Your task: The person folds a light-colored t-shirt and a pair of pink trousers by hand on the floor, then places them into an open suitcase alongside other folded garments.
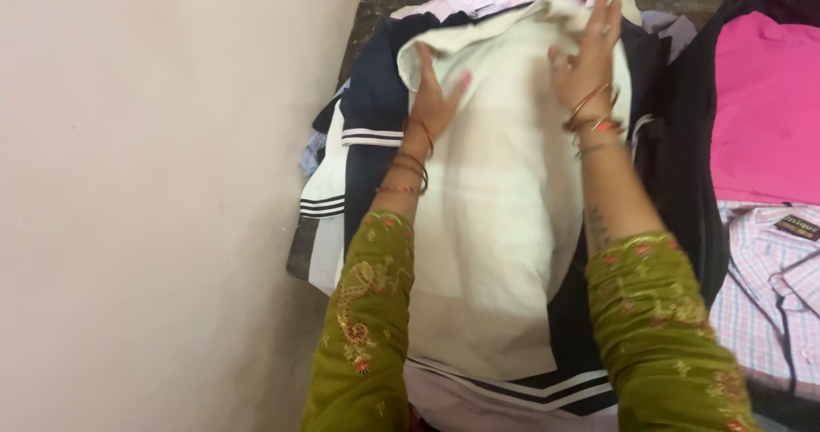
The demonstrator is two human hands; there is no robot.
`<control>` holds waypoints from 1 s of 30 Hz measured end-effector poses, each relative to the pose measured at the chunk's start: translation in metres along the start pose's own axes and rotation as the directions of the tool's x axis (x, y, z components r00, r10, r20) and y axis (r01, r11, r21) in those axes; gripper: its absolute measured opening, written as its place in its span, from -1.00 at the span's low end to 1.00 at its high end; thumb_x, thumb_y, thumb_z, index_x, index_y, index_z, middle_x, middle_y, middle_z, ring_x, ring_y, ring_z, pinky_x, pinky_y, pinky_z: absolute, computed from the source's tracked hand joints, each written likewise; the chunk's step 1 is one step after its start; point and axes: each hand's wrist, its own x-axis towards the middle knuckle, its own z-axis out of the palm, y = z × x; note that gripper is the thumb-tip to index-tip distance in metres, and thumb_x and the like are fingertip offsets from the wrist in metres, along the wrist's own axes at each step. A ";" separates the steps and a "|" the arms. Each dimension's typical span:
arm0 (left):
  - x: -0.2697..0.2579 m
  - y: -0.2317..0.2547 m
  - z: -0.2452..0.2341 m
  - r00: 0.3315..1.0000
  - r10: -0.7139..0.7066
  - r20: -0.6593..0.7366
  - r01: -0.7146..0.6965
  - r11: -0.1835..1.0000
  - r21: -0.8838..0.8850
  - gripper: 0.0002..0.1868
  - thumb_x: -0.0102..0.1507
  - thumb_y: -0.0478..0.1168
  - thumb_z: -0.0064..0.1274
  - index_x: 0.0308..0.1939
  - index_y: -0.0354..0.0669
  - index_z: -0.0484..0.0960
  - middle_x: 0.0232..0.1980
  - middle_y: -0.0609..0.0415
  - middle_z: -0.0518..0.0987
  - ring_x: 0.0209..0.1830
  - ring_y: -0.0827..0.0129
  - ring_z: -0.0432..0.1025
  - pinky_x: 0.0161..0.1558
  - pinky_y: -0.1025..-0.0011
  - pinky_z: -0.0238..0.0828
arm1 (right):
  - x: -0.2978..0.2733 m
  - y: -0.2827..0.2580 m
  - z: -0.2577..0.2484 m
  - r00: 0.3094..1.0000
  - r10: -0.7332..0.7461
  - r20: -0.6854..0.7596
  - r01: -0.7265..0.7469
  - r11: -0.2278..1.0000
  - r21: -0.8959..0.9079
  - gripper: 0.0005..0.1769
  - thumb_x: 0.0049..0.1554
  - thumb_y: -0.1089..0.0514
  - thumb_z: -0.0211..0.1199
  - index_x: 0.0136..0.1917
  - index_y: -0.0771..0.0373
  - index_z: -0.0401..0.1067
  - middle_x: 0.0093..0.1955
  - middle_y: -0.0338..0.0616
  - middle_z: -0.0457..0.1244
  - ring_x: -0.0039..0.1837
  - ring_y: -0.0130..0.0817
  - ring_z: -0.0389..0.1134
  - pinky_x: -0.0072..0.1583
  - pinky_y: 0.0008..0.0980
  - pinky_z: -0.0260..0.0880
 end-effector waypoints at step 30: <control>-0.202 0.151 -0.031 0.858 -0.317 0.404 0.081 0.861 0.503 0.43 -0.12 0.68 0.10 0.58 -0.14 0.09 0.66 -0.21 -0.08 0.69 0.05 -0.32 0.57 0.02 -0.61 | -0.087 0.012 -0.053 0.937 0.346 -0.048 -0.215 0.463 -0.860 -0.83 0.41 0.13 0.26 0.10 0.27 0.56 0.20 0.16 0.34 0.13 0.20 0.46 0.11 0.01 0.51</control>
